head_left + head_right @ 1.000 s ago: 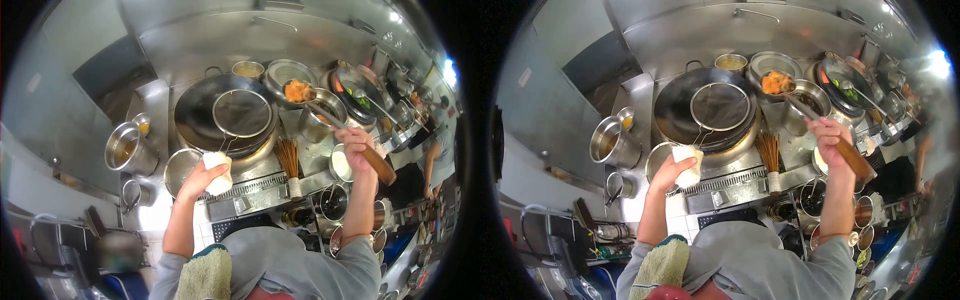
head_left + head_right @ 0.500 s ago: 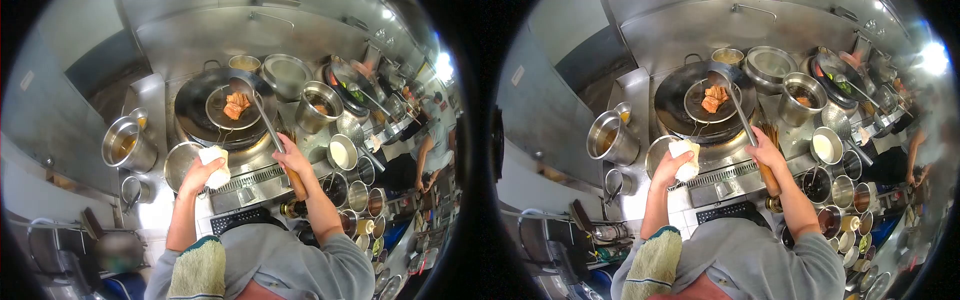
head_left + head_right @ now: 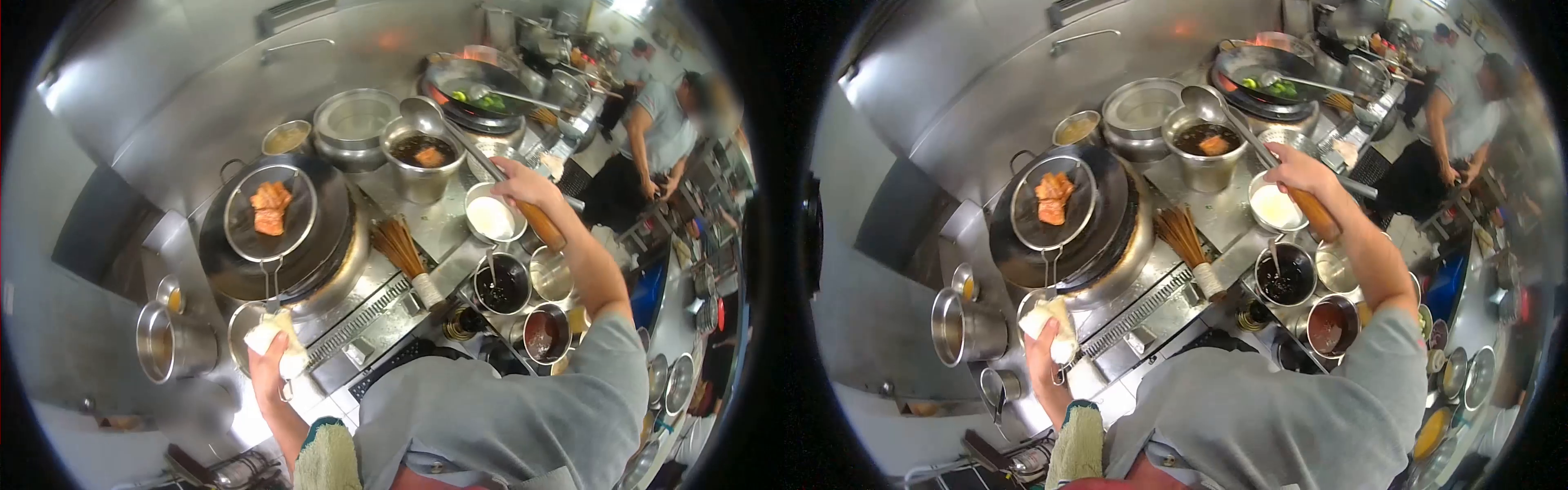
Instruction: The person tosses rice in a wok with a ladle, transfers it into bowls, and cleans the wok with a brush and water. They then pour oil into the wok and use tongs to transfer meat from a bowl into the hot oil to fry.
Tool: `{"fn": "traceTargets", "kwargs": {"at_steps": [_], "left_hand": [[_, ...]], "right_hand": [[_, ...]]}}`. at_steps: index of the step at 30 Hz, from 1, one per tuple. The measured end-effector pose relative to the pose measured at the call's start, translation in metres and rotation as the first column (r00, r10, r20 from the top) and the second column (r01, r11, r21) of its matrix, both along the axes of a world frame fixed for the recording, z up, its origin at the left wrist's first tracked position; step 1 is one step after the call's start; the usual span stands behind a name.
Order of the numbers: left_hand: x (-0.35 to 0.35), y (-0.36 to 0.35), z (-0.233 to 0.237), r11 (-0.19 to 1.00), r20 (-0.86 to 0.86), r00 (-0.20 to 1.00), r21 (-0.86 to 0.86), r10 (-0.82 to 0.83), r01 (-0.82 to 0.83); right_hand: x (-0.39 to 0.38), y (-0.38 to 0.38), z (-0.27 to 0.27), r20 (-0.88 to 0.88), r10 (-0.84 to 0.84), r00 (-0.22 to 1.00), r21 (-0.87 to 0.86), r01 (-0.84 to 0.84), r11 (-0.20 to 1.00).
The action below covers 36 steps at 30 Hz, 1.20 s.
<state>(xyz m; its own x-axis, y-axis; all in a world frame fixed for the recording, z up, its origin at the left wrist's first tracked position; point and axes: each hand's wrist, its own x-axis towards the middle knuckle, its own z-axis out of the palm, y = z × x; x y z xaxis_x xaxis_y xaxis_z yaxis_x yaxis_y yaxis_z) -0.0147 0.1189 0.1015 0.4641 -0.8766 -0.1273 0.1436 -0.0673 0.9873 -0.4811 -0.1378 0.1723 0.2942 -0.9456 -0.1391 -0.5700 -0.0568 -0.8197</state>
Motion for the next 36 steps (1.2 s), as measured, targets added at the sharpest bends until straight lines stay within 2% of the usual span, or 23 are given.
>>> {"fn": "traceTargets", "kwargs": {"at_steps": [3, 6, 10, 11, 12, 14, 15, 16, 18, 19, 22, 23, 26, 27, 33, 36], "left_hand": [[-0.012, 0.001, 0.003, 0.998, -0.022, 0.998, -0.029, 0.053, -0.053], [-0.017, 0.000, 0.004, 0.998, -0.005, 0.998, 0.032, 0.060, -0.060], [-0.022, 0.001, -0.001, 0.998, 0.041, 0.998, 0.058, 0.037, -0.039], [-0.026, 0.001, 0.000, 0.996, 0.032, 0.997, 0.053, 0.070, -0.071], [-0.032, 0.001, 0.000, 0.994, 0.021, 0.994, 0.043, 0.104, -0.105], [-0.040, 0.001, 0.000, 0.987, 0.012, 0.988, 0.036, 0.154, -0.155], [-0.042, 0.002, -0.001, 0.985, 0.015, 0.986, 0.040, 0.168, -0.168], [-0.044, 0.002, -0.002, 0.983, 0.017, 0.984, 0.044, 0.180, -0.180], [-0.048, 0.003, 0.004, 0.987, 0.021, 0.988, 0.048, 0.153, -0.154], [-0.051, 0.005, 0.006, 0.988, 0.021, 0.990, 0.052, 0.143, -0.144], [-0.042, 0.011, -0.003, 0.985, 0.057, 0.989, 0.103, 0.134, -0.139], [-0.045, 0.010, 0.001, 0.985, 0.062, 0.989, 0.100, 0.131, -0.137], [-0.049, 0.010, 0.002, 0.981, 0.068, 0.982, 0.067, 0.177, -0.181], [-0.049, 0.009, 0.006, 0.981, 0.057, 0.985, 0.100, 0.163, -0.168], [-0.053, 0.005, 0.021, 0.986, 0.037, 0.988, 0.072, 0.147, -0.149], [-0.043, 0.004, 0.024, 0.995, 0.036, 0.997, 0.072, 0.066, -0.068]], "right_hand": [[-0.018, -0.022, 0.005, -0.140, 0.022, 0.990, 0.070, -0.012, 0.997], [-0.027, -0.041, 0.003, -0.310, 0.099, 0.946, 0.013, -0.100, 0.995], [-0.028, -0.053, 0.017, -0.268, 0.168, 0.949, 0.172, -0.124, 0.977], [-0.030, -0.058, 0.024, -0.255, 0.162, 0.953, 0.277, -0.089, 0.957], [-0.036, -0.064, 0.020, -0.072, 0.128, 0.989, 0.372, -0.093, 0.924], [-0.046, -0.074, 0.015, 0.275, 0.001, 0.962, 0.536, -0.154, 0.830], [-0.044, -0.067, 0.021, 0.425, -0.174, 0.888, 0.629, -0.151, 0.763], [-0.047, -0.070, 0.014, 0.532, -0.267, 0.804, 0.676, -0.213, 0.706], [-0.052, -0.070, 0.001, 0.663, -0.467, 0.585, 0.727, -0.355, 0.588], [-0.053, -0.066, -0.004, 0.683, -0.525, 0.508, 0.716, -0.329, 0.615], [-0.056, -0.055, -0.020, 0.725, -0.665, 0.181, 0.641, -0.530, 0.556], [-0.055, -0.053, -0.024, 0.714, -0.697, 0.071, 0.567, -0.642, 0.516], [-0.052, -0.043, -0.029, 0.679, -0.733, -0.035, 0.514, -0.690, 0.509], [-0.050, -0.042, -0.032, 0.705, -0.708, -0.045, 0.470, -0.718, 0.513], [-0.042, -0.029, -0.021, 0.730, -0.680, -0.060, 0.456, -0.699, 0.551], [-0.033, -0.021, -0.001, 0.745, -0.662, -0.084, 0.440, -0.684, 0.582]]}}
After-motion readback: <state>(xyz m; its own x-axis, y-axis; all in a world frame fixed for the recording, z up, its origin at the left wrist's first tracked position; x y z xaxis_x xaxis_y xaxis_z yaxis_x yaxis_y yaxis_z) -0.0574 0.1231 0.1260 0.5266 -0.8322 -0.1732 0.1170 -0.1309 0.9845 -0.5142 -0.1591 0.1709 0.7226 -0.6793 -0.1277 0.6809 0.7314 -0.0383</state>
